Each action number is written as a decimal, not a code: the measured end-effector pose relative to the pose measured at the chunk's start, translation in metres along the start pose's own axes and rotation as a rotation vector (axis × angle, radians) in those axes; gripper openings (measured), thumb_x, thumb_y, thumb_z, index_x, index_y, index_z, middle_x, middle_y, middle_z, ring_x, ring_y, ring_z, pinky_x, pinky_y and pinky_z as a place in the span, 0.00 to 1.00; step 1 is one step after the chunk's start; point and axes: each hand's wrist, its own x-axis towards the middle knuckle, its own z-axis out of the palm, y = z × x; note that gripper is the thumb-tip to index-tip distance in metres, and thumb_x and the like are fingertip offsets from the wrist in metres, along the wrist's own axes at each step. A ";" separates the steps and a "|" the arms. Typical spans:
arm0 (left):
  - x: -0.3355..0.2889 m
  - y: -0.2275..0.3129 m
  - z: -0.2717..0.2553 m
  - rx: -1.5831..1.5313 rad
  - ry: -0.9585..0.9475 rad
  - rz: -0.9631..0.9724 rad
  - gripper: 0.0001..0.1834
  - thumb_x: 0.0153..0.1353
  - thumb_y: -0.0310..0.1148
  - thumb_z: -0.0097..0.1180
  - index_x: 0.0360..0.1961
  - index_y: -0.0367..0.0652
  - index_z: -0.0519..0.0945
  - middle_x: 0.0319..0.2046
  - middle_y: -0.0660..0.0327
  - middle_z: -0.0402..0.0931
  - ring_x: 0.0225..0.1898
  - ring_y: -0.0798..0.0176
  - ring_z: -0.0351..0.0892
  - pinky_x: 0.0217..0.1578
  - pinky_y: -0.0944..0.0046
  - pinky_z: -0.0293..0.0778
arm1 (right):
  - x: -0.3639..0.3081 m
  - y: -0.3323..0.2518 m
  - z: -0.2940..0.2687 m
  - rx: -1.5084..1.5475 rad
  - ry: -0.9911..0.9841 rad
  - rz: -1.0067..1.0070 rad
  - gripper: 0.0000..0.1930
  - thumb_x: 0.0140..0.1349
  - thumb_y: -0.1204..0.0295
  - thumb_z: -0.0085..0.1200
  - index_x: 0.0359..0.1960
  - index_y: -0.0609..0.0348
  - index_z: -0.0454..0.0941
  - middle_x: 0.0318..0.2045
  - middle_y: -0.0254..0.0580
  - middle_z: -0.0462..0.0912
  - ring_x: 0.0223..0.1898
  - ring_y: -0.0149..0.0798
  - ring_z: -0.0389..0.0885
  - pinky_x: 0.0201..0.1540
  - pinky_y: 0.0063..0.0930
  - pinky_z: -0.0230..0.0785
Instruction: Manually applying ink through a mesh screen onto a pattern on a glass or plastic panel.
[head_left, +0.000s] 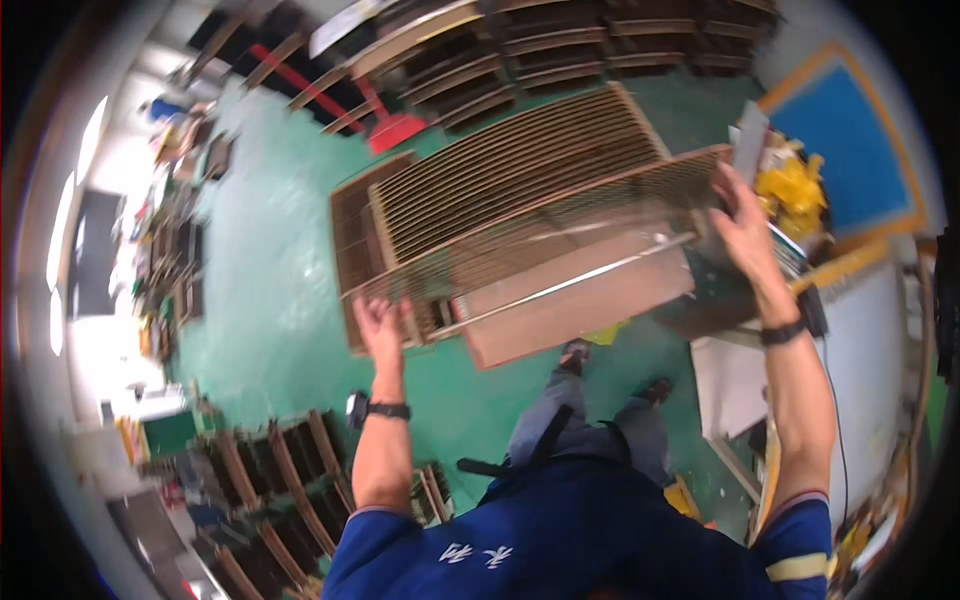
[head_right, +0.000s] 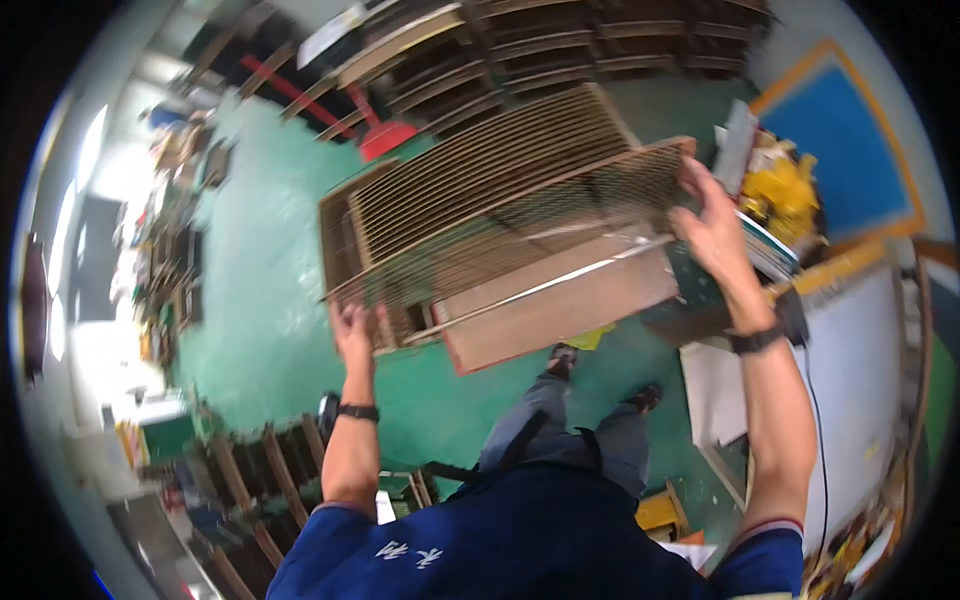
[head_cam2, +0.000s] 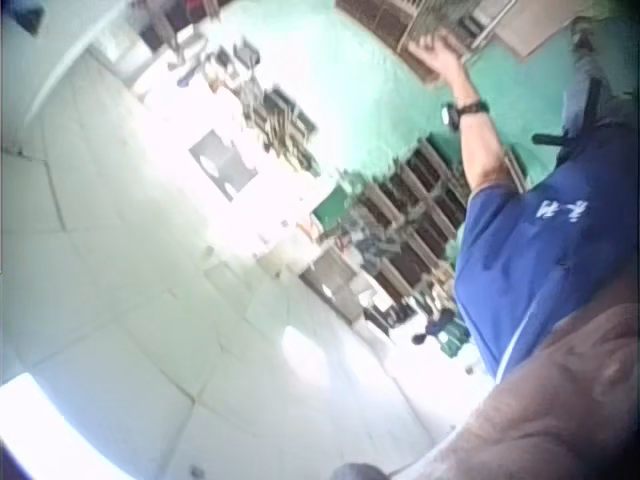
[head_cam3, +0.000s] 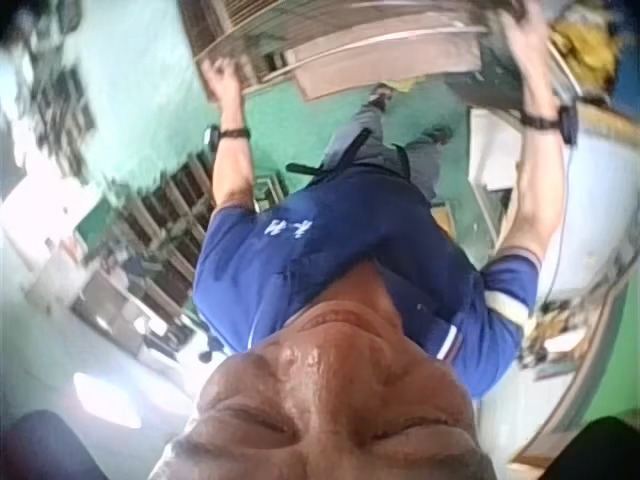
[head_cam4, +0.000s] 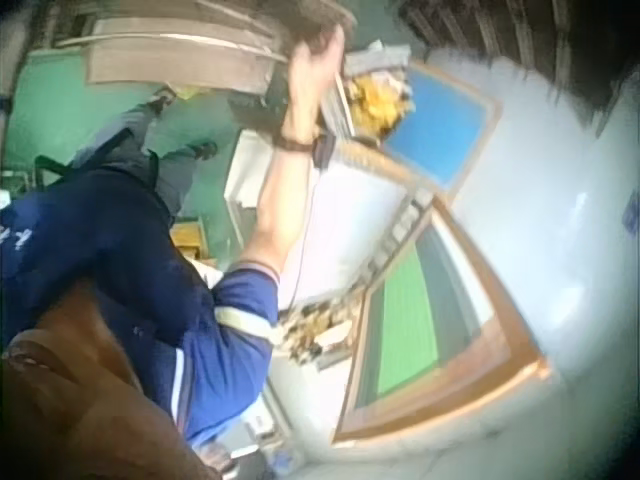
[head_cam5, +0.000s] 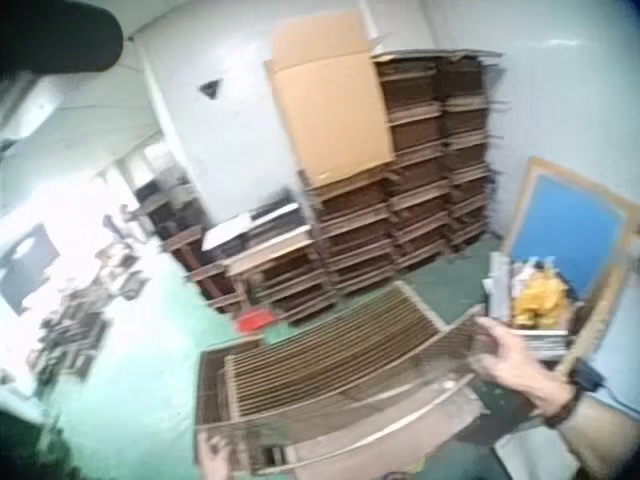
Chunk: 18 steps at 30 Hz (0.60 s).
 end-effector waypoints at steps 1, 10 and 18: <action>-0.004 -0.004 -0.018 -0.021 0.005 0.043 0.38 0.62 0.18 0.51 0.70 0.39 0.48 0.49 0.61 0.64 0.49 0.65 0.67 0.53 0.66 0.67 | 0.011 -0.012 0.011 0.005 -0.061 0.018 0.37 0.48 0.89 0.46 0.66 0.66 0.60 0.60 0.50 0.71 0.64 0.43 0.68 0.68 0.35 0.59; -0.018 0.008 -0.006 -0.073 0.027 0.058 0.41 0.65 0.20 0.49 0.74 0.41 0.41 0.60 0.57 0.61 0.55 0.64 0.66 0.56 0.66 0.65 | 0.032 0.025 0.013 0.134 -0.102 0.100 0.39 0.46 0.93 0.35 0.67 0.69 0.56 0.64 0.49 0.67 0.66 0.41 0.65 0.68 0.30 0.56; -0.013 -0.008 -0.006 -0.092 0.056 0.064 0.42 0.64 0.19 0.49 0.73 0.39 0.40 0.59 0.57 0.61 0.55 0.64 0.66 0.54 0.67 0.66 | 0.033 0.026 0.016 0.134 -0.037 0.054 0.36 0.48 0.91 0.40 0.65 0.69 0.58 0.61 0.54 0.70 0.64 0.43 0.69 0.67 0.30 0.59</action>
